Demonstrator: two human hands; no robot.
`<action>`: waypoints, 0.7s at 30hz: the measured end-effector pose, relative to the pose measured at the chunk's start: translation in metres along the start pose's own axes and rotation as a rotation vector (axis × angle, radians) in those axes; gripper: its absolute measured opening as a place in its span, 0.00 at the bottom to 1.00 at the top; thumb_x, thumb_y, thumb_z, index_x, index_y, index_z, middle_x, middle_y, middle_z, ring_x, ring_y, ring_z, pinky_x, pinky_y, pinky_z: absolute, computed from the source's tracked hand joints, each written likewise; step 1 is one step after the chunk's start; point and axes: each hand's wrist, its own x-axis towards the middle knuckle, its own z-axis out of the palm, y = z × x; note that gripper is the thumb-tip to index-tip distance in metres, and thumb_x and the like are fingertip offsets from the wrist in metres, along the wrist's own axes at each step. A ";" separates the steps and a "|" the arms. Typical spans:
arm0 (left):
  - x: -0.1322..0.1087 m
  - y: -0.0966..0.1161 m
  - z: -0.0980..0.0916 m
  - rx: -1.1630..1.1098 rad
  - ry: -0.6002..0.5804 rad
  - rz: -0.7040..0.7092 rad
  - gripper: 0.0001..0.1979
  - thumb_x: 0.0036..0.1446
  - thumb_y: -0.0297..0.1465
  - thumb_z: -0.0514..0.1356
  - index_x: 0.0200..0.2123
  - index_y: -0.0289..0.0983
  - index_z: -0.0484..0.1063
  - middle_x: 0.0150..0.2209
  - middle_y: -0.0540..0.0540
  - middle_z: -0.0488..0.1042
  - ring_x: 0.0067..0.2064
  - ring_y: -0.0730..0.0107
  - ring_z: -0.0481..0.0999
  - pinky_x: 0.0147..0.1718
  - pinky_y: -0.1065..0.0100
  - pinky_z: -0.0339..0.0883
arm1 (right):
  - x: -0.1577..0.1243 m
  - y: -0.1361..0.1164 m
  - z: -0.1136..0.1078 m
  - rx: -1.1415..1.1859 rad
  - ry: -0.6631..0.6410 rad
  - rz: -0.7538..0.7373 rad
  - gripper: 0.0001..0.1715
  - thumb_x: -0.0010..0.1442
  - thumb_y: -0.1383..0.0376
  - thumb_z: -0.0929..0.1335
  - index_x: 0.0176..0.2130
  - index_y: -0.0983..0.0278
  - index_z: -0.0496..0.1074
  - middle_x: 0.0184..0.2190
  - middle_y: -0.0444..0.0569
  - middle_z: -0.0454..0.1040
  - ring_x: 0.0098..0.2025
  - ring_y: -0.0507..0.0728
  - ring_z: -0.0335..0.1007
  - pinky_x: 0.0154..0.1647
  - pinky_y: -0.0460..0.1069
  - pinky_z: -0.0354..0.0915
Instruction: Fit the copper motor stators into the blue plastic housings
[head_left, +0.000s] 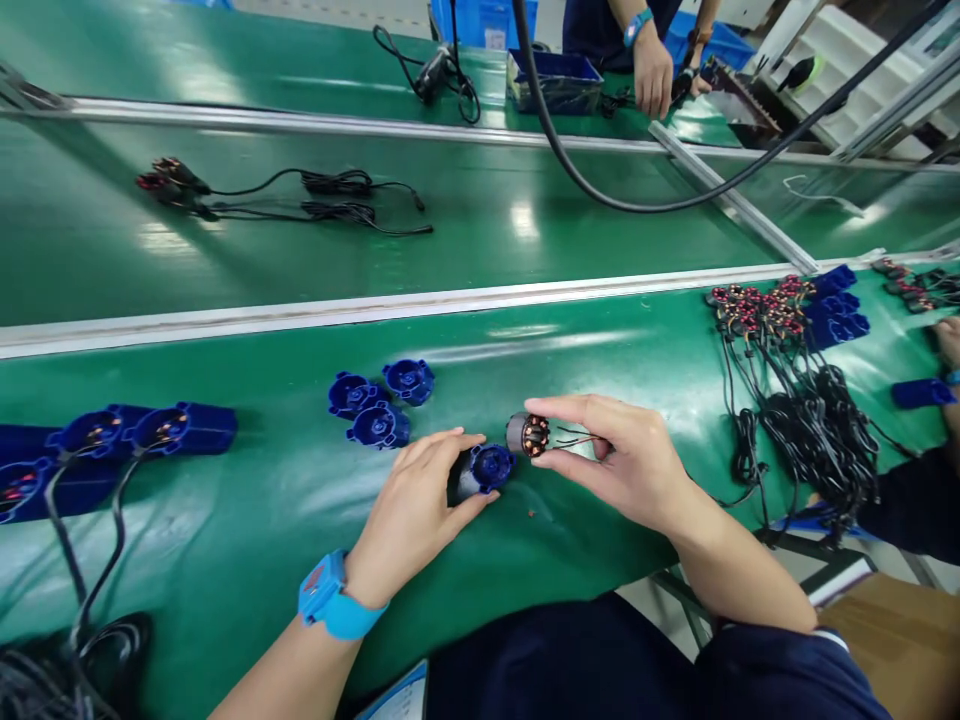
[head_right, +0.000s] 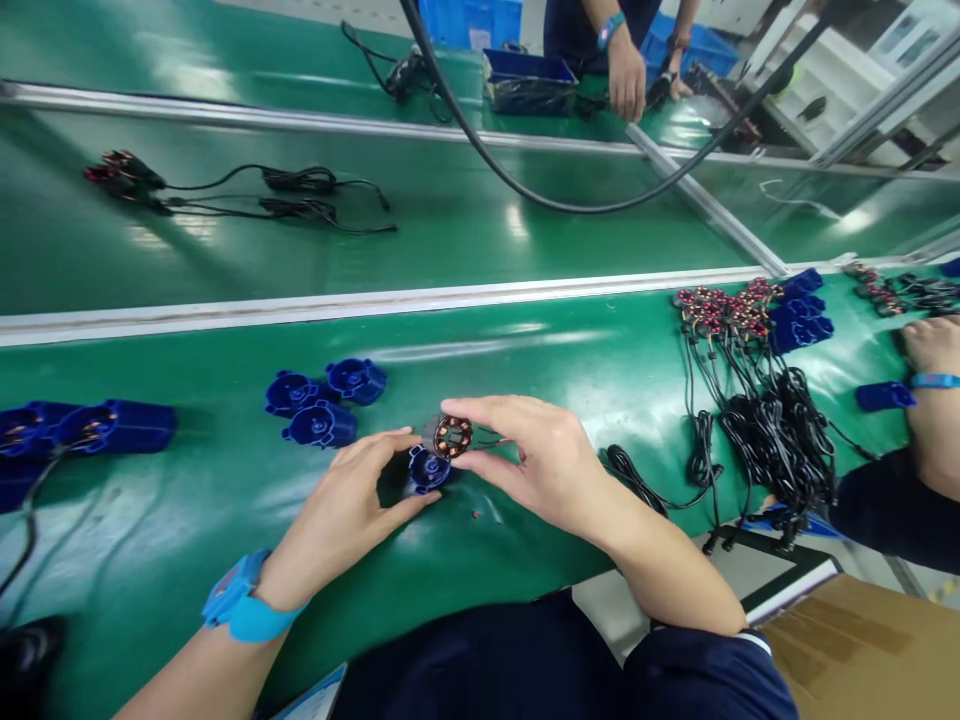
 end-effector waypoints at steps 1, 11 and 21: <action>0.000 0.002 -0.001 -0.015 0.002 -0.013 0.25 0.56 0.39 0.68 0.55 0.41 0.68 0.51 0.43 0.76 0.55 0.52 0.75 0.52 0.54 0.71 | 0.001 0.000 0.001 -0.004 0.002 -0.005 0.22 0.63 0.59 0.72 0.56 0.57 0.73 0.49 0.46 0.79 0.36 0.51 0.75 0.32 0.47 0.73; -0.004 0.019 -0.014 -0.195 0.121 0.022 0.27 0.56 0.34 0.69 0.57 0.41 0.67 0.53 0.45 0.76 0.55 0.59 0.74 0.56 0.57 0.65 | -0.007 0.001 0.019 -0.041 -0.061 -0.089 0.19 0.62 0.61 0.73 0.52 0.58 0.73 0.40 0.45 0.81 0.24 0.49 0.67 0.27 0.48 0.70; 0.002 0.016 -0.007 -0.202 0.003 -0.020 0.24 0.56 0.34 0.70 0.54 0.41 0.69 0.51 0.47 0.78 0.53 0.58 0.75 0.53 0.56 0.63 | -0.012 0.006 0.028 -0.167 -0.186 -0.142 0.15 0.65 0.64 0.71 0.52 0.62 0.72 0.47 0.44 0.80 0.38 0.51 0.77 0.42 0.48 0.73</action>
